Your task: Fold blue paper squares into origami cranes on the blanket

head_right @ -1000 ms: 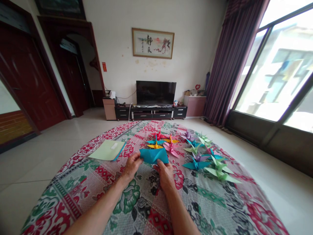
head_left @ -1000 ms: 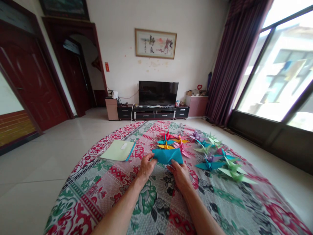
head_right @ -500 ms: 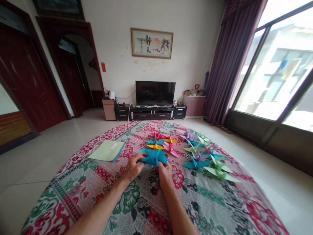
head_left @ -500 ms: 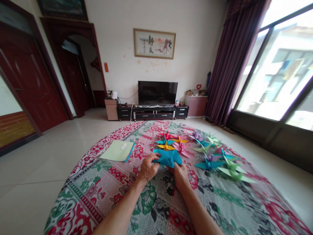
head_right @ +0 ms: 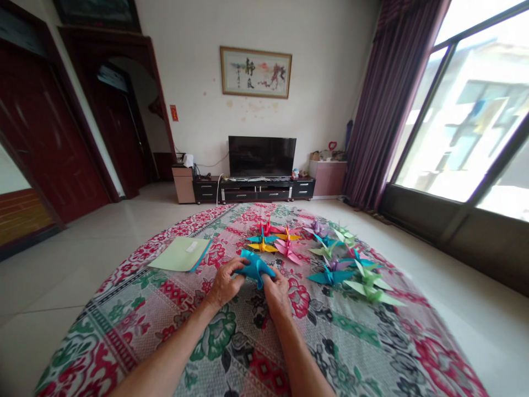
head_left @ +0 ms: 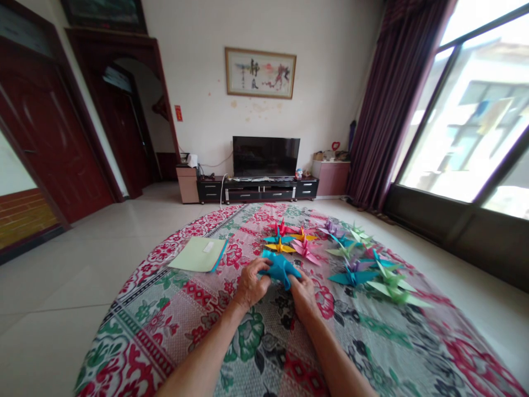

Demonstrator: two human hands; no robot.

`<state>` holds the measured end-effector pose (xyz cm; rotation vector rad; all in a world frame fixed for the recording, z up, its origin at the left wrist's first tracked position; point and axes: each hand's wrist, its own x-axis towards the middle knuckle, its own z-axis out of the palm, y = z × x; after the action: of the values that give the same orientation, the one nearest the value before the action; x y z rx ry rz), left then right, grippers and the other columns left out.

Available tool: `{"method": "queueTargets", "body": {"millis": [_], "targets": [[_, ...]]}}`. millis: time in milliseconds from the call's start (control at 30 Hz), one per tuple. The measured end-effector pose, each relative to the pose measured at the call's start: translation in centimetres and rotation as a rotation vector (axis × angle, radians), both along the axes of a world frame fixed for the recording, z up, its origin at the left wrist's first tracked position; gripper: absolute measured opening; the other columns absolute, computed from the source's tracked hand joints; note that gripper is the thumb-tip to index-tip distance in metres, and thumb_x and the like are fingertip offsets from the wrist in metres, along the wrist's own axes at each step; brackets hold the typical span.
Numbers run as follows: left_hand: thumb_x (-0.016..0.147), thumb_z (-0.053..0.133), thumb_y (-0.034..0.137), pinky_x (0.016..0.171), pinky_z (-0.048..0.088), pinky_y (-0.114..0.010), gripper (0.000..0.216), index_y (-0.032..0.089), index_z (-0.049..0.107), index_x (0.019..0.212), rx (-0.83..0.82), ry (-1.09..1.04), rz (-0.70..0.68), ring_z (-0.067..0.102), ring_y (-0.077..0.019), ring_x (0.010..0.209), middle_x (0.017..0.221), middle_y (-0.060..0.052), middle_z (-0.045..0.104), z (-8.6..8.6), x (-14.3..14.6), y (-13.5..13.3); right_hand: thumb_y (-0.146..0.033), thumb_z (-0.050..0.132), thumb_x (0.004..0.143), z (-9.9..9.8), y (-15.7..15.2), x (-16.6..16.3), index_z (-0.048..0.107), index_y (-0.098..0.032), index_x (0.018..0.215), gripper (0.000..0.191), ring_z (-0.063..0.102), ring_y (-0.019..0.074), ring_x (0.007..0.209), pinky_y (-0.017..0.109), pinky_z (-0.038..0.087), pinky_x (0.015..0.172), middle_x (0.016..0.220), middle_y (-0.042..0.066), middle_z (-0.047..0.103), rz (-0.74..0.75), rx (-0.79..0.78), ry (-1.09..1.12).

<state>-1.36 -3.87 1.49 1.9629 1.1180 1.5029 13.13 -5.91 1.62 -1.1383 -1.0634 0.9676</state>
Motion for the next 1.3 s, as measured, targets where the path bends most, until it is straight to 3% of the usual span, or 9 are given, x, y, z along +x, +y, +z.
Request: {"method": "queueTargets", "body": {"millis": [267, 533, 767, 967, 1133, 1300], "targets": [[0.056, 0.048, 0.004, 0.084, 0.045, -0.032, 0.025, 0.019, 0.063, 0.068, -0.064, -0.001, -0.05, 0.059, -0.0199, 0.091, 0.094, -0.004, 0.067, 0.0, 0.1, -0.1, -0.03, 0.059, 0.06, -0.1, 0.2, 0.2, 0.071, -0.019, 0.078, 0.024, 0.047, 0.014, 0.061, 0.022, 0.035, 0.053, 0.064, -0.002, 0.062, 0.065, 0.036, -0.037], [0.059, 0.047, 0.008, 0.086, 0.043, -0.029, 0.026, 0.019, 0.067, 0.073, -0.109, -0.083, -0.035, 0.057, -0.0192, 0.093, 0.095, -0.002, 0.067, 0.2, 0.0, -0.1, -0.036, 0.056, 0.064, -1.4, 1.0, 0.0, 0.062, -0.015, 0.06, 0.023, 0.04, 0.0107, 0.053, 0.022, 0.033, 0.051, 0.052, -0.003, 0.052, 0.053, 0.027, -0.041], [0.062, 0.046, 0.014, 0.061, 0.043, -0.021, 0.027, 0.016, 0.068, 0.079, -0.276, -0.21, -0.025, 0.053, -0.0131, 0.063, 0.065, 0.002, 0.061, 0.6, -0.2, -0.1, -0.037, 0.056, 0.06, -0.4, 0.4, -0.1, 0.05, -0.018, 0.049, 0.023, 0.037, 0.0104, 0.049, 0.022, 0.032, 0.048, 0.048, -0.003, 0.047, 0.024, -0.006, -0.069], [0.063, 0.046, 0.015, 0.058, 0.04, -0.02, 0.027, 0.016, 0.068, 0.078, -0.308, -0.201, -0.086, 0.049, -0.0115, 0.059, 0.061, 0.002, 0.059, 0.8, -0.1, -0.3, -0.033, 0.052, 0.061, -0.1, 0.1, 0.1, 0.04, -0.02, 0.045, 0.023, 0.032, 0.0095, 0.048, 0.022, 0.028, 0.045, 0.045, -0.004, 0.039, 0.083, -0.01, -0.081], [0.063, 0.047, 0.016, 0.063, 0.043, -0.022, 0.026, 0.016, 0.068, 0.079, -0.323, -0.246, -0.141, 0.053, -0.0138, 0.066, 0.069, 0.0, 0.063, 0.9, -0.1, -0.3, -0.03, 0.052, 0.062, -0.4, 0.0, 0.2, 0.043, -0.019, 0.047, 0.02, 0.035, 0.0096, 0.048, 0.021, 0.031, 0.048, 0.047, -0.004, 0.042, 0.16, -0.021, -0.03], [0.062, 0.049, 0.016, 0.062, 0.042, -0.022, 0.024, 0.015, 0.068, 0.077, -0.347, -0.319, -0.162, 0.052, -0.0131, 0.064, 0.064, 0.001, 0.061, 0.9, -0.2, -0.3, -0.03, 0.056, 0.065, -0.6, -0.1, -0.2, 0.055, -0.018, 0.058, 0.014, 0.047, 0.0123, 0.058, 0.023, 0.043, 0.059, 0.058, -0.002, 0.054, 0.255, -0.025, 0.183]]}}
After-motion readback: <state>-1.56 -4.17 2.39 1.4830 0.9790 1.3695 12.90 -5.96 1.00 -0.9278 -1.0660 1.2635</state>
